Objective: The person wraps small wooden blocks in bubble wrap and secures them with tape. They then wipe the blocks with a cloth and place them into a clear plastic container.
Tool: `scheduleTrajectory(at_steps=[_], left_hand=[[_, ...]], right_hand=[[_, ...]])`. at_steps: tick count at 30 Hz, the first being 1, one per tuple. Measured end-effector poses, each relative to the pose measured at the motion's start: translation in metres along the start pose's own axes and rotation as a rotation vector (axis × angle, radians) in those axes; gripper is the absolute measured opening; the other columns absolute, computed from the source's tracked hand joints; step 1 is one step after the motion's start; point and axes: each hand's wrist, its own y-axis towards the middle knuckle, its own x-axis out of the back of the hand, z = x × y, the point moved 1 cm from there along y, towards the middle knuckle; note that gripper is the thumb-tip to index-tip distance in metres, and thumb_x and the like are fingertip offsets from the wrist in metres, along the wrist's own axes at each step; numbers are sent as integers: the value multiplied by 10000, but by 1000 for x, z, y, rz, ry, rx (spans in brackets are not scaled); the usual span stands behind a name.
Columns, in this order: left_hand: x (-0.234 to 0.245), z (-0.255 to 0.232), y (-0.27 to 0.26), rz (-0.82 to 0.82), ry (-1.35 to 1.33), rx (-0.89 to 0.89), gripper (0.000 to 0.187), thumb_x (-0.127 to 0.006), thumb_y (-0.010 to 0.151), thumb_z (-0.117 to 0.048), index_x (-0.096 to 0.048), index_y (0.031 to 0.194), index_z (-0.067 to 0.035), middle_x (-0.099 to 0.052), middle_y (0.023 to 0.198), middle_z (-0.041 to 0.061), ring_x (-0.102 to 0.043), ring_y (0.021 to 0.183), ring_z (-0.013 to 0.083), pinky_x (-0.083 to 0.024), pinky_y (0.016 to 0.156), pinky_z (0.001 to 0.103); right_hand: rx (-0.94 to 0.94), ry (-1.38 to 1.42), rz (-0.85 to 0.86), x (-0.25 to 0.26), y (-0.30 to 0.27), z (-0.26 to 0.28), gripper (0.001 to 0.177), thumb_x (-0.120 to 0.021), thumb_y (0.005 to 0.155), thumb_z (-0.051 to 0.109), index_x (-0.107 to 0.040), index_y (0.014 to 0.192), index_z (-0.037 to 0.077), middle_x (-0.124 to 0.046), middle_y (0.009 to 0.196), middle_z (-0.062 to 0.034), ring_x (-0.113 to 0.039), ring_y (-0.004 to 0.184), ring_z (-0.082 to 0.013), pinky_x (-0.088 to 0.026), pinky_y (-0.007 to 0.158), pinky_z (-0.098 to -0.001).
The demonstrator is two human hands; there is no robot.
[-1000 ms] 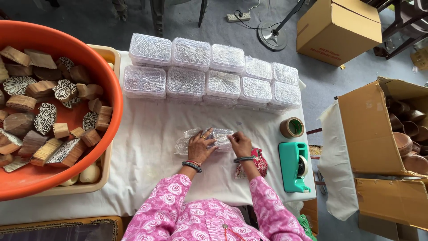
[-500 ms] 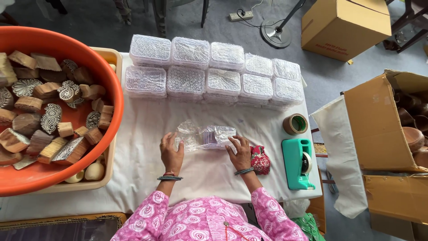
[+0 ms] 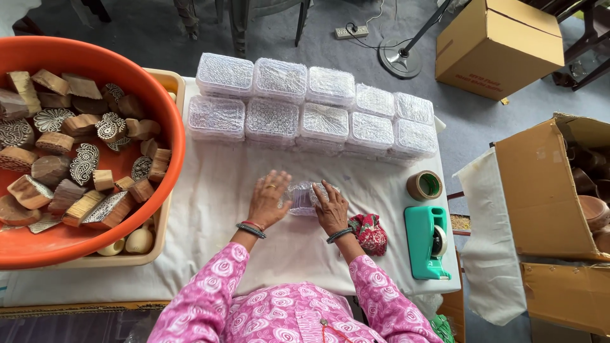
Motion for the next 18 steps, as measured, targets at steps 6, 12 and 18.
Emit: scheduleTrajectory(at_steps=[6,12,18], left_hand=[[7,-29,1,372,-10,-8,871,-829,766,-410,-425,1498,-167,-485,1464,61,-327,1461,234,-148,1232,512],[-23,-14,-4,118,-15,-76,405,-788,827,-216,-659,1210,-189,-620,1325,-2,-479,1386,203,-239,1248,480],[38,12,-7,-222,-273,397,536,-779,806,-280,-634,1303,-141,-616,1346,64,-566,1251,285,-459,1095,417]], right_hand=[[-38,-28,121,5,9,1,825,-750,816,198,-405,1556,318,-394,1588,-54,-426,1367,-293,-384,1001,-499],[-72,-56,294,16,26,3,646,-754,825,218,-565,1414,404,-451,1520,6,-436,1350,-267,-433,935,-496],[-59,-60,306,18,24,5,551,-741,839,226,-621,1352,390,-458,1521,14,-424,1364,-273,-434,930,-517]])
